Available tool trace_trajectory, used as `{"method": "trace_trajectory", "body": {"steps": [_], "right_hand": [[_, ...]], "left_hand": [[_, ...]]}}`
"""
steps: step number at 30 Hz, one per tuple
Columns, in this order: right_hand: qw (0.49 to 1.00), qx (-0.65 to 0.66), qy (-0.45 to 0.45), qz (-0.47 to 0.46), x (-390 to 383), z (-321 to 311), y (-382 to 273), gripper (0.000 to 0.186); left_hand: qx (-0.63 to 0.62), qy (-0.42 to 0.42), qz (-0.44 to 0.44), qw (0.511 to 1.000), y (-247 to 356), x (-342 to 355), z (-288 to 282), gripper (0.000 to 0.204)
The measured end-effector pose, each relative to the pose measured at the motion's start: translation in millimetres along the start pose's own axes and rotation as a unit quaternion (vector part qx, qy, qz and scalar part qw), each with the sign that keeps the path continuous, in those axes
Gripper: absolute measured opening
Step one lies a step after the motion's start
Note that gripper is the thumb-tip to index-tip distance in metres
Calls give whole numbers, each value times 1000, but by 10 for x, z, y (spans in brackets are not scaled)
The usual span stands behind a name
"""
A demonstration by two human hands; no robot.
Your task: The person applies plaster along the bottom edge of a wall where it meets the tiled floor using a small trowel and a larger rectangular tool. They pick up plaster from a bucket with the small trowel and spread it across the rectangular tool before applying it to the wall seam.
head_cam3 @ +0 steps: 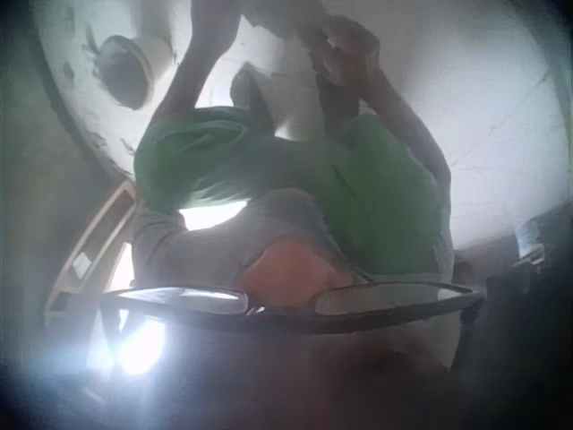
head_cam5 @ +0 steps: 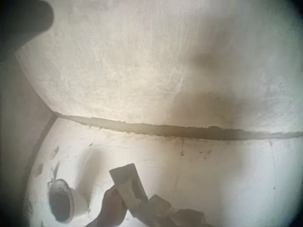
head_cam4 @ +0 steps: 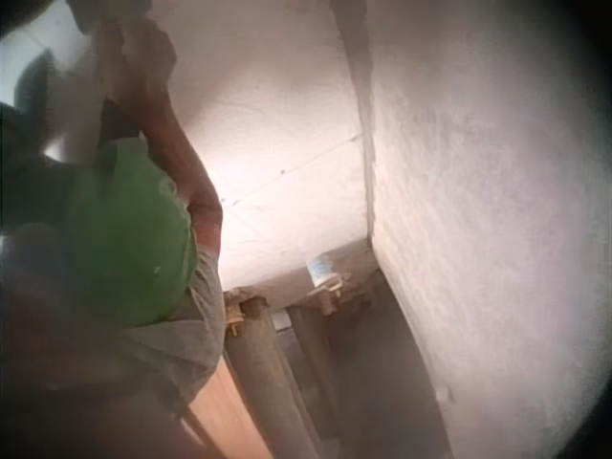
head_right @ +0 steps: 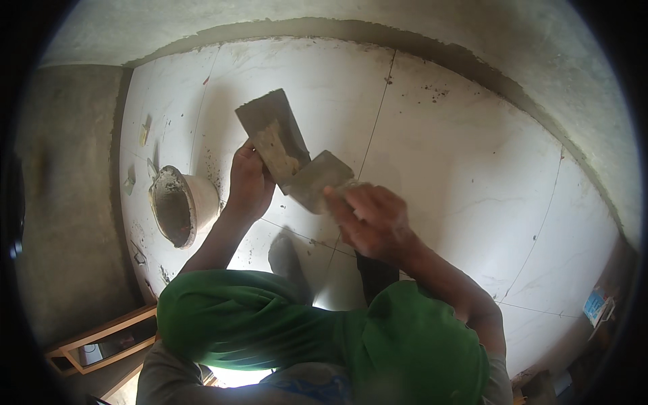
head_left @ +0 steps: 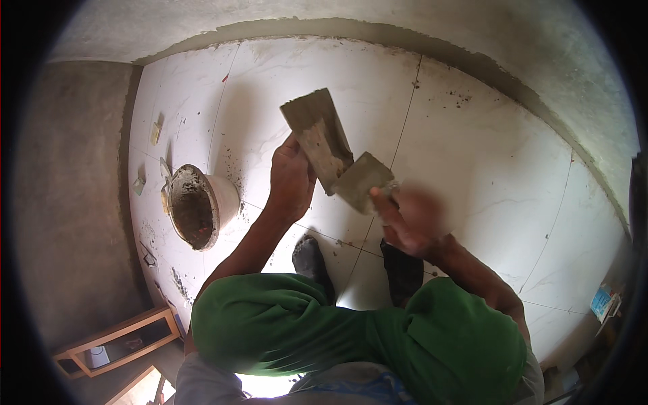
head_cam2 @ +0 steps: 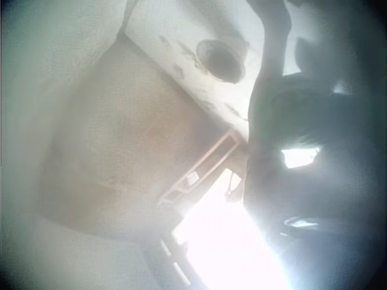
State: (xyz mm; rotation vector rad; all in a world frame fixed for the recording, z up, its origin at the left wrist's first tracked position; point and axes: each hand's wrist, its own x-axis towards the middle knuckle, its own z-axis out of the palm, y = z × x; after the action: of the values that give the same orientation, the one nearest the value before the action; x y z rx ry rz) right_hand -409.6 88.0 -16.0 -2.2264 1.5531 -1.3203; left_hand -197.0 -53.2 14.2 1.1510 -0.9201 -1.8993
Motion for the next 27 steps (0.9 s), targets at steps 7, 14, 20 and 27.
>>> {"method": "trace_trajectory", "body": {"steps": [7,14,20,27], "right_hand": [[998,-22,37,-42,464,322,153,58],[993,-66,90,32,1353,894,1063,32],[995,-29,69,72,2173,1842,1928,5],[987,-43,125,88,2540,2403,2528,19]], "left_hand": [[148,-54,12,987,-9,-158,-13,27],[155,-43,-11,987,58,-238,-502,27],[189,34,-54,980,62,-380,-1006,26],[126,69,-88,986,-51,-307,-1395,26]]}}
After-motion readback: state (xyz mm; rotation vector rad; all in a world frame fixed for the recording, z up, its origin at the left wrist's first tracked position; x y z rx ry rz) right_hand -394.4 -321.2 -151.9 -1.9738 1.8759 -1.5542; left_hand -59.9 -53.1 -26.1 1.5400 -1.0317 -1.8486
